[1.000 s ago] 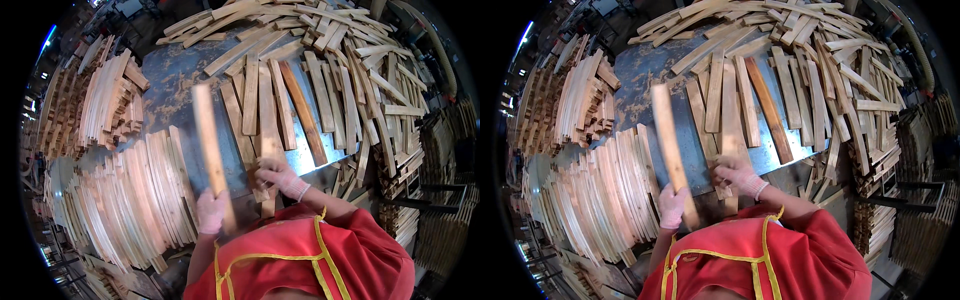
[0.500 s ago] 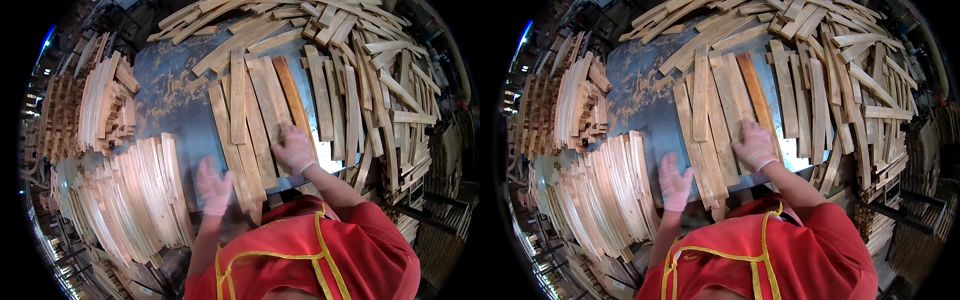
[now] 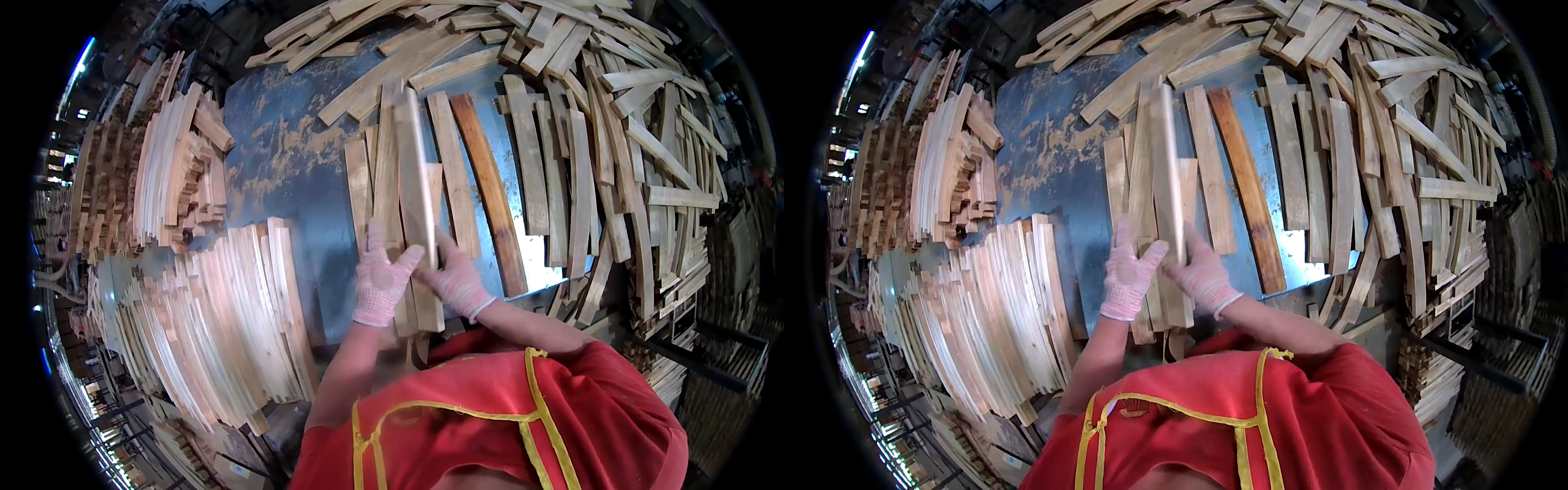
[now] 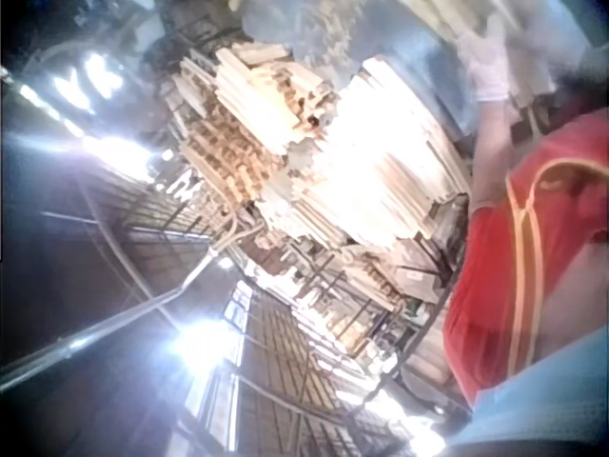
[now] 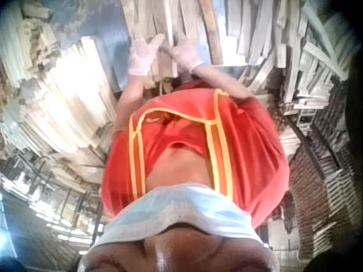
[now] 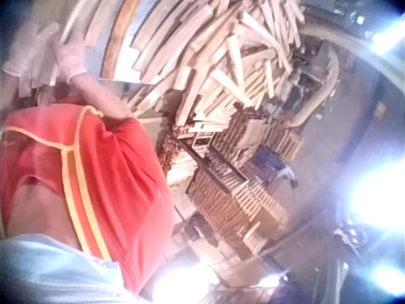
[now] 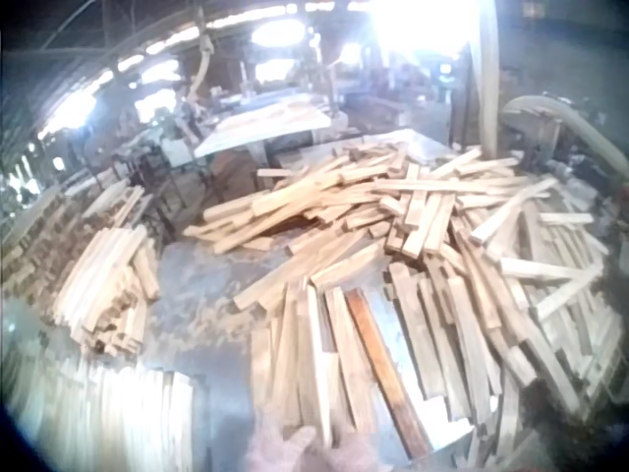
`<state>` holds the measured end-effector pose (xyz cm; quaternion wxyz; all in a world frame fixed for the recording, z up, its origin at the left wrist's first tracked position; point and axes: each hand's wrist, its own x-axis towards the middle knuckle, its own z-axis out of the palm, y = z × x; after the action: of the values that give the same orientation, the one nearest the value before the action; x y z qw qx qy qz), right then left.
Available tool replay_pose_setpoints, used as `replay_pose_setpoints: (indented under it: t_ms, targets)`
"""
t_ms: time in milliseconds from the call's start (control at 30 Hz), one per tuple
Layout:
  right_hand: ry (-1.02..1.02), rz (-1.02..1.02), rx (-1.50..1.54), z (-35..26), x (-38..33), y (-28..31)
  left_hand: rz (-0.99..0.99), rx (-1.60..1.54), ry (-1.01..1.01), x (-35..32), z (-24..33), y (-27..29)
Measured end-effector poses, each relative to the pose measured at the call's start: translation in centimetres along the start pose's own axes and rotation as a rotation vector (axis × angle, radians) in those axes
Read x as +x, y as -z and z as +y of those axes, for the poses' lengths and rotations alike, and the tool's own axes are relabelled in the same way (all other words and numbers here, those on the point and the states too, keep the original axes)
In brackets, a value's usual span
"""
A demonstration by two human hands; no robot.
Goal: The person repeatedly picks up thin wooden planks from a large pile on the floor and stacks them neatly on a metal table. The person handles the planks one by one or in small groups, aligning them into a growing stack.
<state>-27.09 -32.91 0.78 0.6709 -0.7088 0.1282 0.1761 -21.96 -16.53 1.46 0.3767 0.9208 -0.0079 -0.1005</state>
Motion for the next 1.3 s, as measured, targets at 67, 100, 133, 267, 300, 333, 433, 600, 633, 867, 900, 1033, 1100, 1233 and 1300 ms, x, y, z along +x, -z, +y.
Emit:
replay_pose_setpoints:
  t_ms: [67,100,133,267,300,333,433,600,633,867,900,1033,1100,1233,1300]
  targets:
    - [-0.012,-0.205,-0.320,0.0,-2.0,-2.2,-0.077,-0.344,0.164,-1.0,-2.3,-0.4]
    - [0.194,-0.338,-0.478,-1.0,-2.8,-2.3,-0.048,-0.334,0.242,-1.4,-3.8,-0.3]
    - [0.279,-0.181,-0.530,-0.7,-2.4,-1.8,-0.098,-0.514,0.386,-1.3,-4.8,0.8]
    - [0.328,0.664,-1.040,4.2,2.6,2.8,0.121,0.017,0.382,-6.5,-7.5,5.2]
    - [0.275,0.619,-1.060,4.0,2.2,2.7,0.258,0.230,0.288,-8.2,-12.1,5.1]
    - [0.211,0.584,-1.083,4.1,2.0,2.8,0.267,0.342,0.184,-9.4,-14.2,6.4]
    - [0.062,0.537,-0.809,4.0,2.2,3.3,0.214,0.833,0.295,-12.7,-18.9,9.8]
    - [0.046,0.039,0.840,6.0,0.1,3.3,0.276,0.842,0.140,-15.2,-19.8,12.1]
    - [0.031,-0.063,0.913,6.1,-1.0,2.9,0.295,0.813,0.064,-15.5,-19.8,11.8]
    - [-0.064,-0.190,0.930,7.6,-4.4,1.7,0.100,0.434,-0.206,-12.0,-13.2,7.0]
    - [-0.140,-0.236,0.924,8.3,-4.4,2.6,0.111,0.434,-0.243,-10.7,-12.1,6.0]
    - [-0.210,-0.016,0.815,7.0,-4.8,3.0,0.166,0.430,-0.340,-3.4,-6.8,2.6]
    - [-0.225,0.017,0.695,8.5,-4.4,4.2,0.079,0.451,-0.163,0.8,-2.3,1.3]
    - [-0.268,0.032,0.609,7.0,-4.5,6.0,-0.047,0.551,0.086,6.9,0.3,-1.1]
    - [-0.246,-0.006,0.647,5.6,-5.1,7.0,0.024,0.328,0.034,7.7,-2.5,-1.3]
